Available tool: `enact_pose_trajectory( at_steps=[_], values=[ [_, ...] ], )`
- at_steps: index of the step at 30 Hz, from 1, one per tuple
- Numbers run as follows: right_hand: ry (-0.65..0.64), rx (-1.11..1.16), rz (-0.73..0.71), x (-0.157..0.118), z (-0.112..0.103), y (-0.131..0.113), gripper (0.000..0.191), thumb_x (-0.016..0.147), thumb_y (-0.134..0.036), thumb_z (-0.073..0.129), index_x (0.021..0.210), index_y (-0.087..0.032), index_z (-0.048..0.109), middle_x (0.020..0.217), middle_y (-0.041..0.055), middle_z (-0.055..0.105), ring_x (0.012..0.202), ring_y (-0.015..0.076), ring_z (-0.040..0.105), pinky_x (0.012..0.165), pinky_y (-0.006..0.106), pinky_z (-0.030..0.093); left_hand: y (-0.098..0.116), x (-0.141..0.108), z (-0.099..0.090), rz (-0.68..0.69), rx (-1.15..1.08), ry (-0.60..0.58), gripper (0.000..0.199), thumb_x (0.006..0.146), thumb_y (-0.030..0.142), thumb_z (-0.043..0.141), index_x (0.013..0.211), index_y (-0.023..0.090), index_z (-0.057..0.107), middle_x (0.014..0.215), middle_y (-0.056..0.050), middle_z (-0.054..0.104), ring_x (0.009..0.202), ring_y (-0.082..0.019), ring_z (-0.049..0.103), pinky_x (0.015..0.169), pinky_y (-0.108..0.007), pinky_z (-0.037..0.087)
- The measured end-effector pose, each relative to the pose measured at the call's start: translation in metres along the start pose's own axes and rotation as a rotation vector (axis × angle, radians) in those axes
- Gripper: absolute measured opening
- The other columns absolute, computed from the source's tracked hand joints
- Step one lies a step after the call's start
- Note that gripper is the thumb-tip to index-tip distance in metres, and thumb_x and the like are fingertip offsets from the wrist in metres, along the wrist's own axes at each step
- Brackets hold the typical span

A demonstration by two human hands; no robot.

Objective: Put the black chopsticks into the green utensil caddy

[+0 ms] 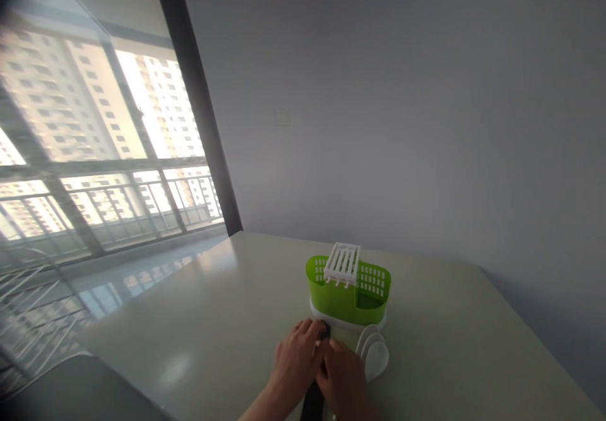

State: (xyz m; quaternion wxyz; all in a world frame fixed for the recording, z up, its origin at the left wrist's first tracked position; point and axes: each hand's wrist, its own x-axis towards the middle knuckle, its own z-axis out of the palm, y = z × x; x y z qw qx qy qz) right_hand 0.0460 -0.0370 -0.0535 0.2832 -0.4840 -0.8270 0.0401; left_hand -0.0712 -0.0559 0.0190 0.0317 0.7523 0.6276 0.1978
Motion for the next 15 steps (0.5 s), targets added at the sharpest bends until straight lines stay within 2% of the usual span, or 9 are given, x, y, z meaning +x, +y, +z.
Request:
enact_pose_trajectory(
  at_steps=[2,4,9,15],
  values=[
    [-0.068,0.005,0.018,0.001,-0.005,-0.001,0.027,0.078,-0.016,0.058,0.104,-0.021,0.061,0.094,0.0057,0.063,0.087,0.0231,0.060,0.074,0.035,0.048,-0.023,-0.016,0.006,-0.102,-0.020,-0.083,0.015,0.083,0.032,0.046,0.093,0.025,0.056,0.091,0.000,0.060,0.088,-0.016,0.056,0.071,-0.025,0.043],
    [-0.108,0.004,0.040,0.002,-0.009,0.000,0.032,0.078,-0.018,0.056,0.110,-0.021,0.060,0.100,0.0075,0.063,0.092,0.0245,0.060,0.077,0.035,0.047,-0.036,-0.028,0.013,-0.139,-0.027,-0.145,0.017,0.079,0.035,0.052,0.092,0.025,0.056,0.091,0.001,0.060,0.089,-0.017,0.057,0.071,-0.026,0.043],
    [-0.144,0.002,0.066,0.002,-0.012,0.002,0.032,0.083,-0.023,0.048,0.112,-0.019,0.061,0.106,0.0096,0.062,0.096,0.0237,0.059,0.080,0.032,0.044,-0.036,-0.038,0.024,-0.166,-0.018,-0.206,0.029,0.068,0.039,0.064,0.093,0.027,0.057,0.098,0.000,0.059,0.095,-0.021,0.055,0.074,-0.028,0.044],
    [-0.161,-0.013,0.077,0.003,-0.014,0.001,0.032,0.083,-0.023,0.046,0.111,-0.020,0.061,0.105,0.0083,0.062,0.095,0.0225,0.059,0.079,0.031,0.044,-0.038,-0.034,0.018,-0.165,-0.020,-0.247,0.029,0.070,0.036,0.062,0.097,0.030,0.057,0.100,0.002,0.059,0.097,-0.019,0.056,0.075,-0.027,0.045]
  ],
)
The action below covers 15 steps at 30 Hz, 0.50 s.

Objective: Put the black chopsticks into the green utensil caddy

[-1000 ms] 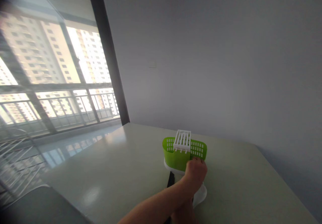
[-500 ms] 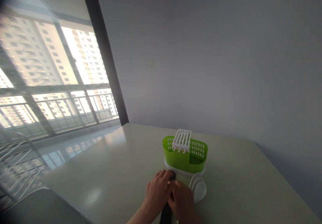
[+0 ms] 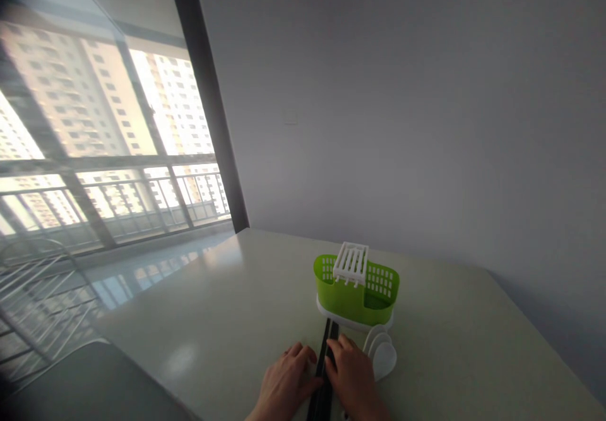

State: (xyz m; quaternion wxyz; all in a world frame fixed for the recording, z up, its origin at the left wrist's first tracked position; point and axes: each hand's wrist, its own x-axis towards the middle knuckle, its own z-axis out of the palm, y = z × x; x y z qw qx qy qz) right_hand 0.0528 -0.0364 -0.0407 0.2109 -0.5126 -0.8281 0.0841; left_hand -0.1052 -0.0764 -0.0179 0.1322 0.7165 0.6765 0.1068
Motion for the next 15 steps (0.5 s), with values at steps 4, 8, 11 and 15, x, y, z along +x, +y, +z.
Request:
enact_pose_trajectory(
  at_steps=[4,8,11,15],
  values=[
    [-0.009,-0.004,0.001,0.000,-0.004,-0.002,0.030,0.083,-0.022,0.046,0.108,-0.022,0.061,0.101,0.0068,0.062,0.092,0.0213,0.059,0.078,0.029,0.043,-0.004,0.001,-0.005,-0.015,0.076,0.004,0.027,0.072,0.031,0.058,0.099,0.028,0.057,0.101,-0.001,0.060,0.093,-0.020,0.059,0.073,-0.029,0.047],
    [-0.017,-0.008,0.010,-0.001,-0.005,-0.003,0.030,0.083,-0.022,0.046,0.108,-0.022,0.061,0.101,0.0064,0.062,0.092,0.0206,0.058,0.078,0.028,0.042,-0.007,0.008,-0.008,-0.122,0.260,0.011,0.024,0.078,0.013,0.044,0.094,0.017,0.061,0.094,-0.009,0.062,0.086,-0.023,0.063,0.069,-0.033,0.049],
    [-0.021,-0.015,0.018,-0.001,-0.005,-0.003,0.030,0.082,-0.023,0.046,0.108,-0.023,0.061,0.104,0.0063,0.061,0.094,0.0206,0.058,0.079,0.027,0.042,-0.010,0.016,-0.009,-0.150,0.357,0.014,0.034,0.080,0.002,0.032,0.091,0.011,0.063,0.087,-0.014,0.063,0.084,-0.024,0.064,0.068,-0.033,0.050],
    [-0.015,-0.007,0.017,0.000,-0.003,-0.002,0.030,0.082,-0.024,0.047,0.108,-0.023,0.061,0.104,0.0065,0.062,0.094,0.0205,0.058,0.079,0.028,0.042,-0.013,0.023,-0.018,-0.088,0.384,-0.038,0.036,0.079,-0.001,0.031,0.092,0.009,0.064,0.085,-0.016,0.064,0.087,-0.024,0.063,0.070,-0.033,0.049]
  ],
)
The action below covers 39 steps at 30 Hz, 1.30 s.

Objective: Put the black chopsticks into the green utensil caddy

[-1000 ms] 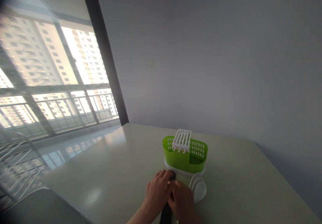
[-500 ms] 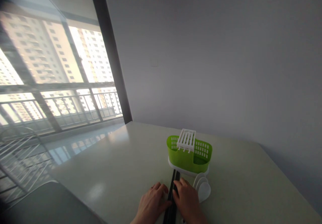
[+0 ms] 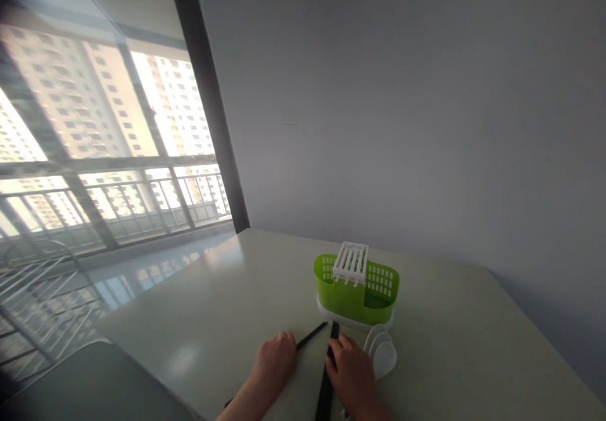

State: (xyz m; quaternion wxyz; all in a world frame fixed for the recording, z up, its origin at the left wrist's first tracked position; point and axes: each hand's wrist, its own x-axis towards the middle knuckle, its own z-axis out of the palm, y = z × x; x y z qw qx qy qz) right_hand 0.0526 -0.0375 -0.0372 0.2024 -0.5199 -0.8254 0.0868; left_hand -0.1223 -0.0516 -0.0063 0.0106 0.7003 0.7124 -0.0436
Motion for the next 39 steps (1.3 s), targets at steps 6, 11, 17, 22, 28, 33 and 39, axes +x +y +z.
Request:
enact_pose_trajectory(
  at_steps=[6,11,17,22,28,33,39],
  values=[
    [0.049,0.016,-0.044,0.000,0.005,0.003,0.028,0.081,-0.021,0.048,0.106,-0.023,0.061,0.101,0.0073,0.062,0.092,0.0223,0.059,0.077,0.031,0.045,-0.013,0.004,-0.014,-0.041,-0.094,0.010,0.031,0.073,0.004,0.039,0.092,0.012,0.062,0.087,-0.014,0.067,0.084,-0.022,0.064,0.071,-0.029,0.047],
    [0.105,0.067,-0.072,0.000,0.003,0.003,0.026,0.081,-0.020,0.049,0.103,-0.024,0.061,0.094,0.0051,0.062,0.088,0.0213,0.059,0.075,0.031,0.045,-0.024,0.005,-0.029,0.022,-0.272,0.092,0.025,0.069,0.012,0.044,0.084,0.016,0.063,0.079,-0.007,0.068,0.076,-0.017,0.063,0.065,-0.023,0.043],
    [0.144,0.226,-0.277,0.000,0.004,-0.007,0.035,0.078,-0.029,0.056,0.113,-0.020,0.055,0.078,0.0016,0.060,0.076,0.0189,0.056,0.072,0.030,0.044,-0.008,-0.006,-0.051,0.214,-0.732,0.288,0.017,0.071,0.016,0.046,0.077,0.017,0.062,0.065,0.001,0.060,0.060,-0.008,0.053,0.057,-0.016,0.039],
    [0.143,0.318,-0.322,-0.003,0.015,-0.013,0.017,0.082,-0.033,0.052,0.091,-0.019,0.056,0.066,-0.0020,0.056,0.059,0.0140,0.052,0.059,0.023,0.041,0.017,-0.016,-0.042,0.211,-1.001,0.343,0.018,0.070,0.013,0.047,0.080,0.017,0.061,0.066,0.002,0.057,0.057,-0.007,0.051,0.054,-0.014,0.041],
    [0.173,0.359,-0.362,-0.002,0.014,-0.014,0.017,0.088,-0.032,0.041,0.081,-0.021,0.052,0.073,0.0016,0.059,0.065,0.0146,0.055,0.060,0.022,0.042,0.021,-0.024,-0.038,0.241,-1.057,0.330,0.018,0.066,0.010,0.050,0.079,0.017,0.061,0.068,0.003,0.058,0.060,-0.007,0.053,0.054,-0.013,0.043],
    [0.123,0.335,-0.435,-0.002,0.005,-0.019,0.020,0.091,-0.030,0.036,0.084,-0.020,0.053,0.081,0.0049,0.060,0.076,0.0170,0.056,0.070,0.026,0.045,0.004,-0.026,-0.058,0.333,-1.091,0.204,0.013,0.072,0.017,0.054,0.078,0.016,0.066,0.075,0.000,0.060,0.069,-0.009,0.056,0.055,-0.014,0.043],
    [0.100,0.282,-0.467,-0.002,0.004,-0.019,0.022,0.090,-0.030,0.035,0.083,-0.021,0.053,0.082,0.0050,0.060,0.078,0.0178,0.057,0.070,0.026,0.046,-0.004,-0.022,-0.068,0.383,-1.105,0.050,0.020,0.074,0.029,0.060,0.085,0.015,0.068,0.078,-0.001,0.063,0.069,-0.010,0.056,0.057,-0.017,0.045]
  ],
)
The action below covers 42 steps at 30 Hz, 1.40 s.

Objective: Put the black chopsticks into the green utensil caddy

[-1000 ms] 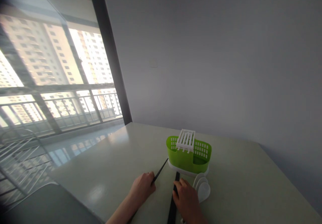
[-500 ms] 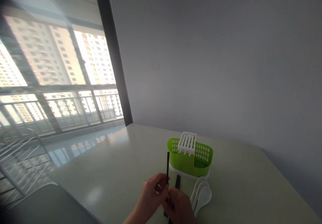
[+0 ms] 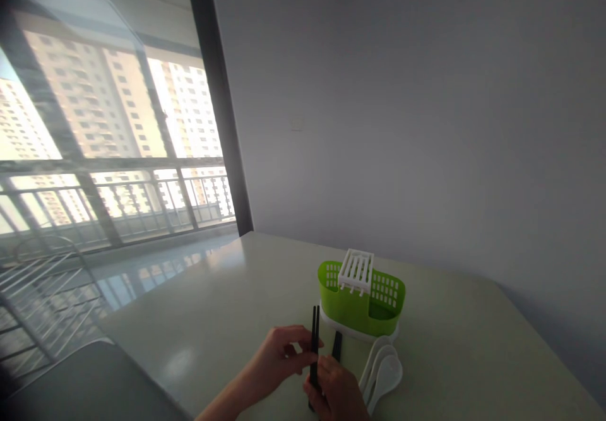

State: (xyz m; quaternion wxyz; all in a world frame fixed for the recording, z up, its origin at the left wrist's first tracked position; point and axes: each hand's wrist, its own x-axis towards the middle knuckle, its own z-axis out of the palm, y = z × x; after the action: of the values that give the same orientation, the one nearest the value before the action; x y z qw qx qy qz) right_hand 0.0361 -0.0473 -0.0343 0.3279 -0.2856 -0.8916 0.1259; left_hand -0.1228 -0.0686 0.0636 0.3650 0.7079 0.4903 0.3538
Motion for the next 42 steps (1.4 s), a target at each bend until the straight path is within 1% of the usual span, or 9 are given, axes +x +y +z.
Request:
enact_pose_trajectory(
  at_steps=[4,8,11,14,19,24,34,38,42],
  values=[
    [-0.013,-0.006,0.004,-0.002,0.000,0.003,0.013,0.087,-0.026,0.042,0.089,-0.022,0.055,0.083,0.0034,0.060,0.078,0.0174,0.057,0.071,0.026,0.045,0.009,0.006,-0.012,0.056,0.033,-0.008,0.020,0.074,0.031,0.060,0.082,0.015,0.070,0.077,-0.001,0.065,0.067,-0.010,0.056,0.058,-0.017,0.046],
    [0.101,-0.071,0.056,-0.003,-0.006,0.010,0.018,0.085,-0.023,0.047,0.102,-0.022,0.053,0.079,0.0015,0.058,0.074,0.0176,0.057,0.070,0.027,0.046,0.034,0.026,-0.050,0.098,0.005,0.157,0.029,0.075,0.039,0.059,0.086,0.014,0.068,0.079,-0.003,0.066,0.061,-0.010,0.056,0.056,-0.020,0.049],
    [0.167,-0.136,0.066,-0.003,-0.010,0.015,0.021,0.087,-0.021,0.046,0.106,-0.024,0.052,0.077,0.0005,0.058,0.073,0.0178,0.057,0.071,0.029,0.045,0.053,0.058,-0.079,0.218,0.014,0.344,0.034,0.074,0.042,0.059,0.090,0.013,0.068,0.080,-0.003,0.067,0.062,-0.011,0.057,0.058,-0.022,0.051],
    [0.166,-0.230,0.027,-0.004,-0.008,0.018,0.018,0.085,-0.019,0.047,0.101,-0.025,0.054,0.079,0.0011,0.060,0.075,0.0192,0.058,0.074,0.032,0.044,0.055,0.104,-0.089,0.288,0.068,0.388,0.034,0.074,0.040,0.059,0.092,0.013,0.068,0.076,-0.003,0.067,0.065,-0.012,0.058,0.058,-0.021,0.050],
    [0.197,-0.349,-0.072,-0.005,0.004,0.026,0.015,0.083,-0.015,0.046,0.090,-0.024,0.057,0.072,0.0014,0.060,0.070,0.0193,0.057,0.069,0.031,0.043,0.020,0.173,-0.066,0.183,0.256,0.241,0.029,0.076,0.034,0.056,0.091,0.012,0.068,0.074,-0.002,0.067,0.064,-0.010,0.060,0.060,-0.019,0.048],
    [0.221,-0.421,-0.102,-0.004,0.009,0.031,0.014,0.081,-0.016,0.048,0.087,-0.025,0.056,0.069,-0.0004,0.060,0.067,0.0178,0.056,0.067,0.028,0.040,-0.007,0.204,-0.040,0.136,0.341,0.146,0.023,0.072,0.029,0.060,0.082,0.011,0.069,0.066,0.000,0.066,0.059,-0.010,0.059,0.057,-0.019,0.046],
    [0.261,-0.458,-0.106,-0.001,0.013,0.026,0.011,0.081,-0.017,0.045,0.081,-0.024,0.054,0.065,-0.0010,0.057,0.064,0.0182,0.053,0.066,0.029,0.035,-0.017,0.221,-0.022,0.112,0.465,0.041,0.024,0.073,0.023,0.056,0.091,0.014,0.070,0.076,0.000,0.069,0.064,-0.012,0.061,0.060,-0.018,0.046],
    [0.340,-0.420,-0.129,-0.001,0.015,0.027,0.014,0.083,-0.017,0.042,0.081,-0.024,0.054,0.064,-0.0016,0.056,0.064,0.0179,0.051,0.068,0.030,0.033,-0.016,0.221,-0.021,0.117,0.548,0.081,0.022,0.070,0.025,0.062,0.088,0.019,0.071,0.082,-0.002,0.069,0.075,-0.015,0.062,0.070,-0.022,0.046],
    [0.280,-0.393,-0.092,-0.002,0.012,0.023,0.015,0.082,-0.016,0.044,0.083,-0.024,0.055,0.067,-0.0014,0.057,0.066,0.0180,0.051,0.068,0.030,0.032,-0.008,0.207,-0.024,0.122,0.587,0.168,0.034,0.072,0.031,0.061,0.105,0.023,0.065,0.105,-0.004,0.064,0.079,-0.015,0.060,0.074,-0.024,0.044]
  ],
)
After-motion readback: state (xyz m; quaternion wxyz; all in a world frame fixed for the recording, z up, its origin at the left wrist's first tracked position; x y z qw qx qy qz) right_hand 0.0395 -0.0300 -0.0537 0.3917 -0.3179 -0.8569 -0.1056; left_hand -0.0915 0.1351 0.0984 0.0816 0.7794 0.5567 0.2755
